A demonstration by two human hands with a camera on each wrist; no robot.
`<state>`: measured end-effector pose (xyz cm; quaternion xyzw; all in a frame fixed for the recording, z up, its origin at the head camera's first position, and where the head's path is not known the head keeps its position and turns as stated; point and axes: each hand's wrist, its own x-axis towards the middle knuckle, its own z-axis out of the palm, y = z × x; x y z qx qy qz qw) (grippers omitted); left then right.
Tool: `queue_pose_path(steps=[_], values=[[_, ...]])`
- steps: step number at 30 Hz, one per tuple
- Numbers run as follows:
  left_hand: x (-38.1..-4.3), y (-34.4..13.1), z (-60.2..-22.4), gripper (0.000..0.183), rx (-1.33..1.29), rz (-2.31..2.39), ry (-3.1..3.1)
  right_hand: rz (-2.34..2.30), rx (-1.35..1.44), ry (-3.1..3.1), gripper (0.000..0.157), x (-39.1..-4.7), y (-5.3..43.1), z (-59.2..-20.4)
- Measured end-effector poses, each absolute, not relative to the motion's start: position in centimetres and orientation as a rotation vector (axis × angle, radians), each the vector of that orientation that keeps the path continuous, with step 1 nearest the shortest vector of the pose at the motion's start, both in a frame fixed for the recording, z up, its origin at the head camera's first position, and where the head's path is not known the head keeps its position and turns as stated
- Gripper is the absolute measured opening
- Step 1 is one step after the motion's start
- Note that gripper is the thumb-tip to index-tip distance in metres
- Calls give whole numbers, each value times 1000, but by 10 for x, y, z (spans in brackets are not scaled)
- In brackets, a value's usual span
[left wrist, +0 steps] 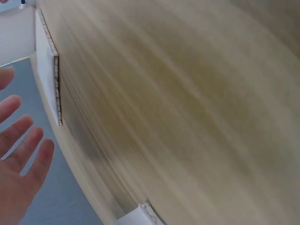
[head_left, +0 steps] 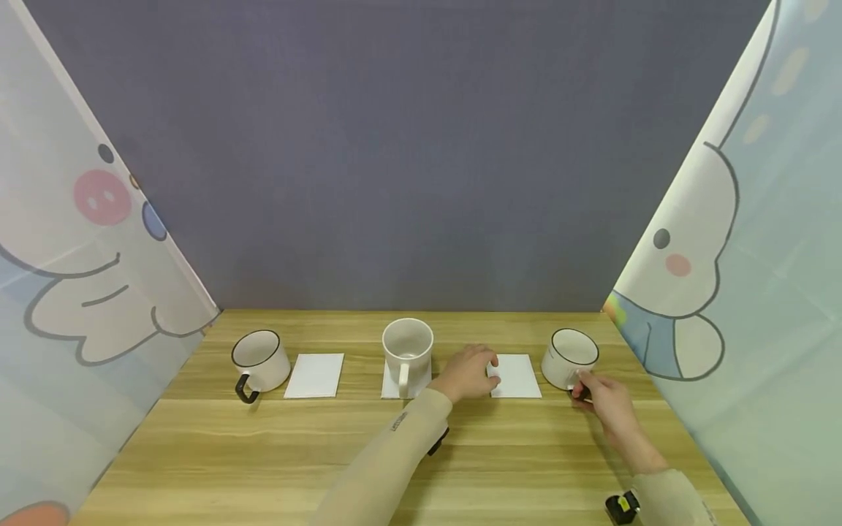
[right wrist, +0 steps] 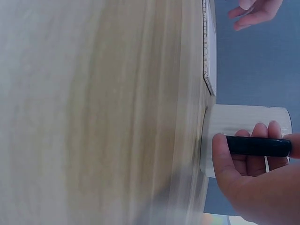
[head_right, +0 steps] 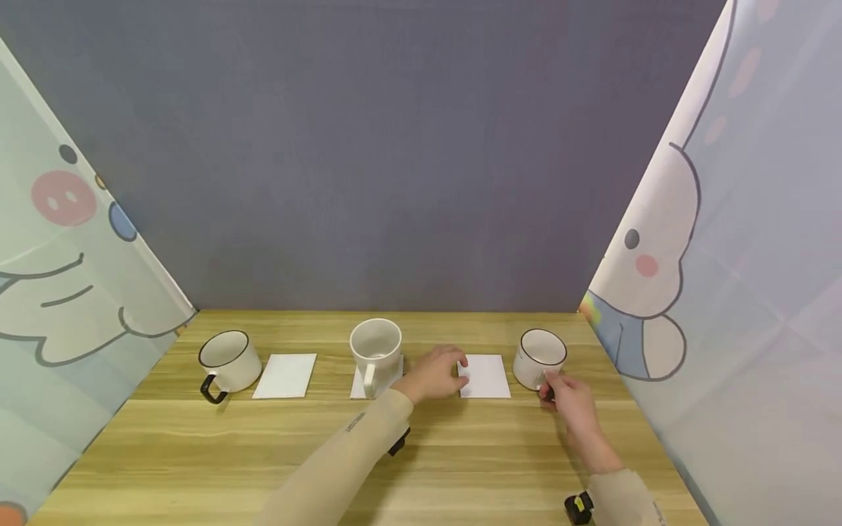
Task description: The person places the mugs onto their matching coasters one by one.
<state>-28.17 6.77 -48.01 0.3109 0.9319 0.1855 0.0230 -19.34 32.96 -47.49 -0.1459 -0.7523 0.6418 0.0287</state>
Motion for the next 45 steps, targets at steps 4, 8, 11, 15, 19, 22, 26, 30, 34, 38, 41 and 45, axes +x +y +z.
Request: queue_pose_path(steps=[4, 8, 11, 15, 19, 22, 26, 30, 34, 38, 41, 45], values=[[-285, 67, -480, 22, 994, 502, 2873, 1981, -462, -2309, 41, -193, 328, -474], [-287, 68, -481, 22, 1004, 449, 2855, 1975, -454, -2300, 41, -193, 328, -474], [-287, 70, -483, 23, 1002, 421, 2843, 1976, -454, -2298, 41, -194, 328, -474], [-286, 71, -484, 23, 991, 375, 2844, 1975, -457, -2299, 41, -194, 328, -475], [-288, 71, -487, 22, 975, 363, 2849, 1967, -458, -2300, 41, -194, 328, -476], [-290, 71, -489, 22, 953, 359, 2853, 1967, -450, -2310, 42, -194, 327, -477], [-290, 72, -489, 22, 913, 365, 2846, 2006, -462, -2309, 41, -194, 327, -476], [-289, 74, -486, 22, 884, 377, 2839, 2019, -474, -2304, 41, -194, 327, -475], [-289, 75, -485, 22, 875, 362, 2847, 2013, -464, -2299, 41, -194, 327, -475], [-289, 77, -486, 22, 847, 365, 2844, 2076, -413, -2274, 40, -193, 330, -474], [-290, 78, -485, 23, 816, 377, 2845, 2149, -342, -2241, 37, -194, 332, -473], [-290, 76, -485, 23, 813, 388, 2846, 2251, -283, -2156, 34, -194, 333, -472]])
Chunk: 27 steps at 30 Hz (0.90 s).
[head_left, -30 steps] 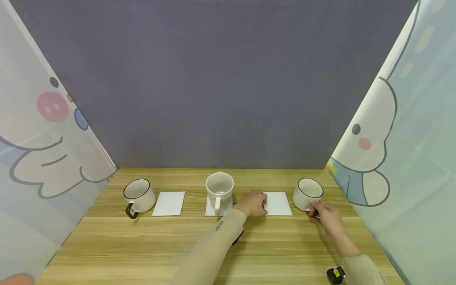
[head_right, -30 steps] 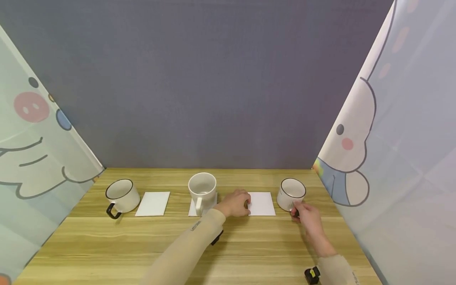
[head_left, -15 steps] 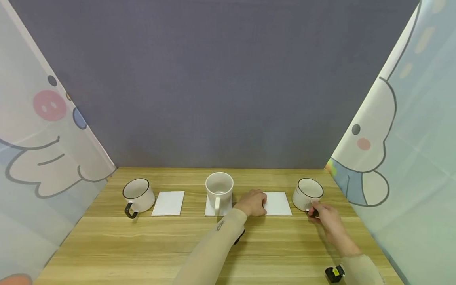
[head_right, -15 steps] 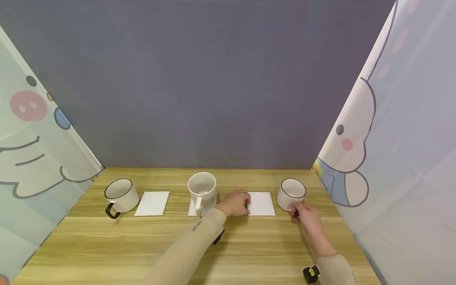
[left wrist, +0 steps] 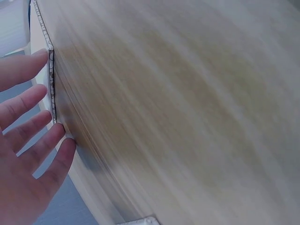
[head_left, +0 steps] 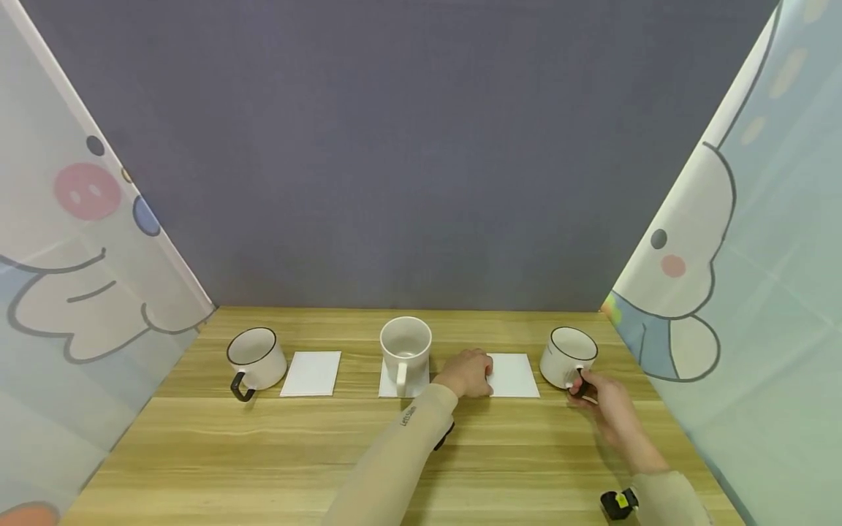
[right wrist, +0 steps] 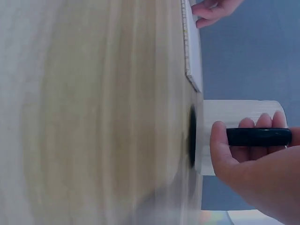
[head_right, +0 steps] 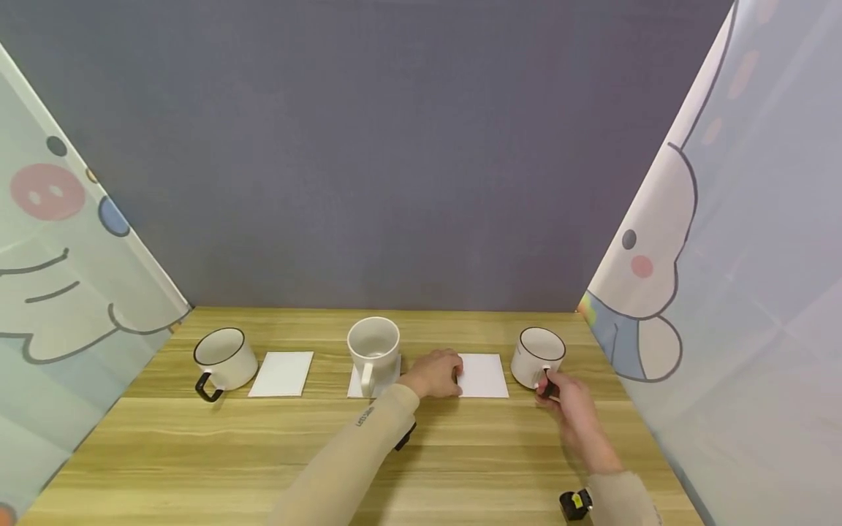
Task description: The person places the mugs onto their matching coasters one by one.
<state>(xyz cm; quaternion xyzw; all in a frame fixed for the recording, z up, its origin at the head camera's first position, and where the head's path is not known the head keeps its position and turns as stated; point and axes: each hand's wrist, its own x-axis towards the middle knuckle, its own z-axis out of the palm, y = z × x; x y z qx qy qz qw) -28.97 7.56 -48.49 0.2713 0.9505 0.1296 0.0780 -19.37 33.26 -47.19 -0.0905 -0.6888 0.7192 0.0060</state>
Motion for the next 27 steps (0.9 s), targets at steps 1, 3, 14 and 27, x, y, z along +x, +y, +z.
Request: queue_pose_path(steps=[1, 3, 14, 27], values=[[-290, 76, -485, 23, 819, 388, 2846, 2272, -273, -2132, 34, -193, 333, -472], [-290, 75, -485, 23, 824, 394, 2846, 2308, -251, -2092, 33, -193, 334, -472], [-288, 74, -484, 24, 824, 402, 2850, 2371, -238, -1938, 29, -189, 333, -480], [-288, 73, -484, 24, 805, 424, 2833, 2414, -34, -1699, 31, -186, 327, -481]])
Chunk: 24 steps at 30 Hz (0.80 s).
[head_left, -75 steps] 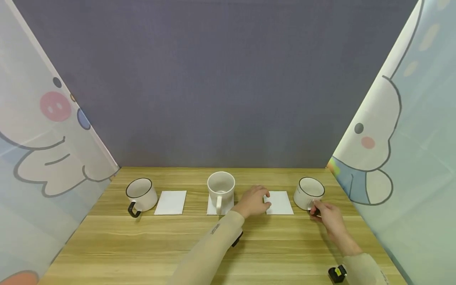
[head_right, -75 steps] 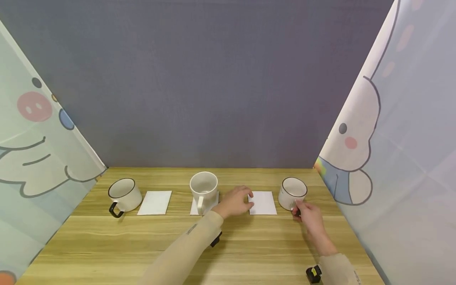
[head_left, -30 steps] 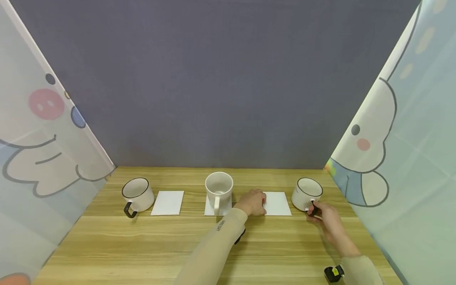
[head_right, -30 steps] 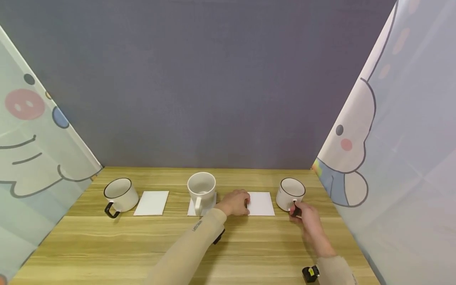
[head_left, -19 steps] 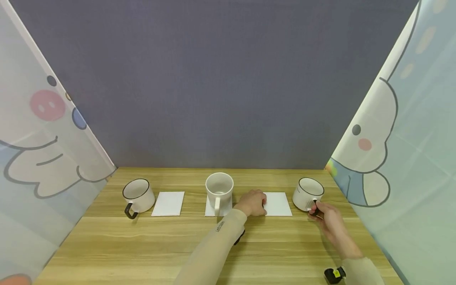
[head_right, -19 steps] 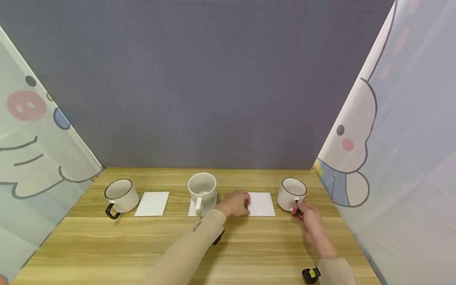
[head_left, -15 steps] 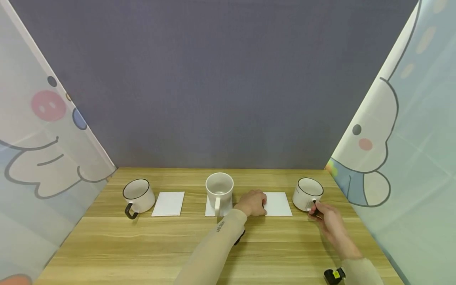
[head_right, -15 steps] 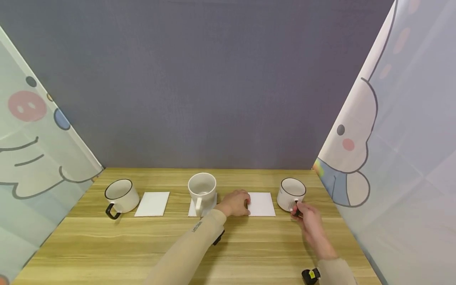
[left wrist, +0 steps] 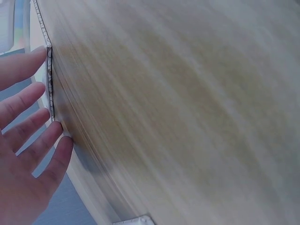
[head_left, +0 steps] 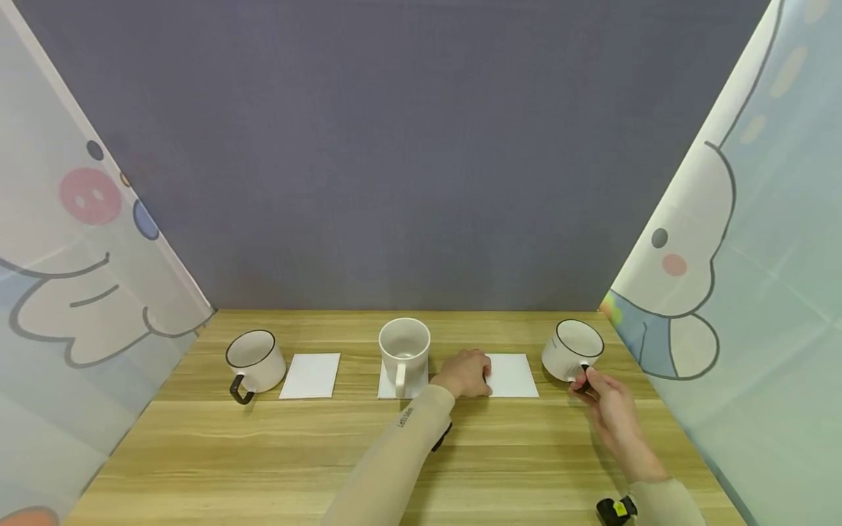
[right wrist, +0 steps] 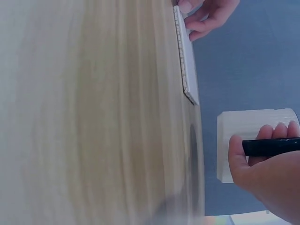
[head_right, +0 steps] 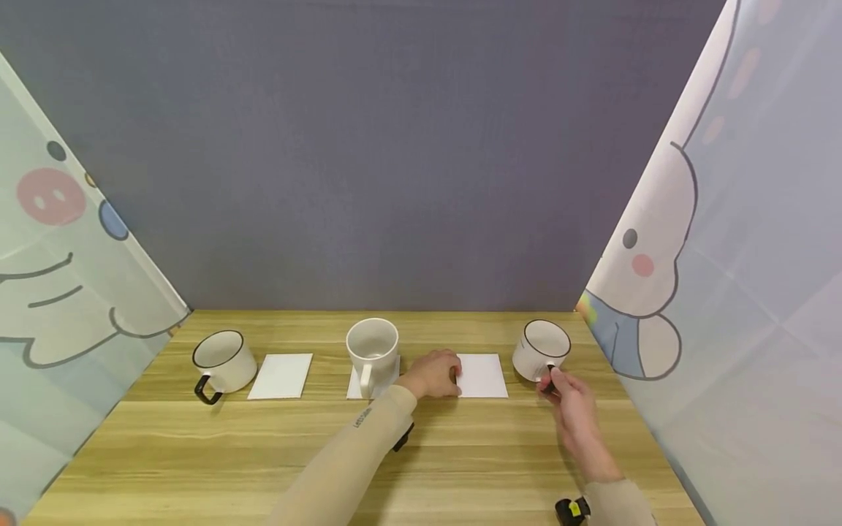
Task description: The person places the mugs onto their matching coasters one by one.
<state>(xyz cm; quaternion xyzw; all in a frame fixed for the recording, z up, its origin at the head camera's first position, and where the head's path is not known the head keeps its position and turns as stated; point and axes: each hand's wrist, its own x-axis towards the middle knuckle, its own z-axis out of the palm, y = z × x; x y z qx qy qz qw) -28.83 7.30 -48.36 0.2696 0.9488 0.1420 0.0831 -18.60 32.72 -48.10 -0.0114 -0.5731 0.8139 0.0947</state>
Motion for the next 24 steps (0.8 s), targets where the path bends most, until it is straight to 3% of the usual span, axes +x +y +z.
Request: queue_pose_path(steps=[24], values=[[-291, 73, -488, 24, 820, 415, 2838, 2382, 99, -1675, 30, -181, 315, -469]])
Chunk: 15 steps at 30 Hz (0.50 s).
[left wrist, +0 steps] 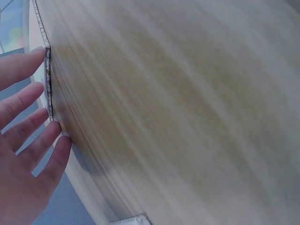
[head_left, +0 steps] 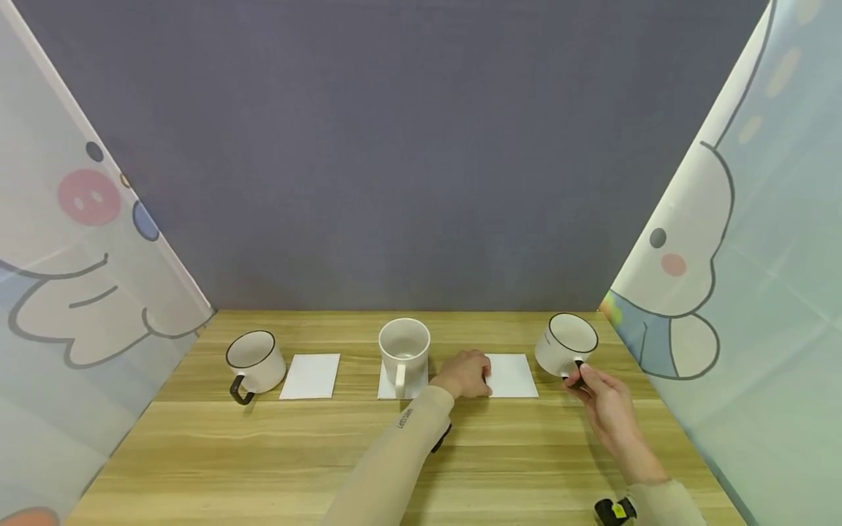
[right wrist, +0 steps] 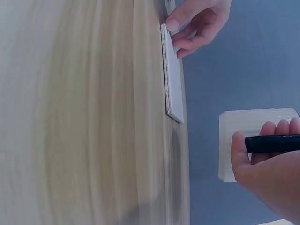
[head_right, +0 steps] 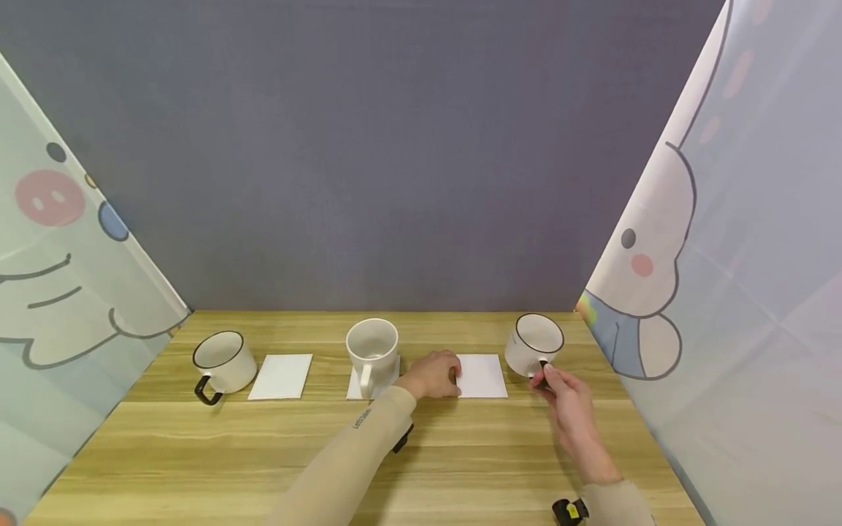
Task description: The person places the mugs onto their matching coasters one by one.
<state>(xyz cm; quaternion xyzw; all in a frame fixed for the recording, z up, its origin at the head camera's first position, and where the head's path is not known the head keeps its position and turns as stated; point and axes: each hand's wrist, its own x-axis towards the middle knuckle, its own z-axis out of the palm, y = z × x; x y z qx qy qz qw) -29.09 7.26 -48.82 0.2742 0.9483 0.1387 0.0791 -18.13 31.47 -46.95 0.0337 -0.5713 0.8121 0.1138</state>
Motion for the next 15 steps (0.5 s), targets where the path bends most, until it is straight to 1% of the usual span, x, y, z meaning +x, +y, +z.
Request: queue_pose_path(steps=[15], values=[[-291, 72, -486, 23, 822, 405, 2835, 2368, 60, -1716, 30, -187, 295, -462]])
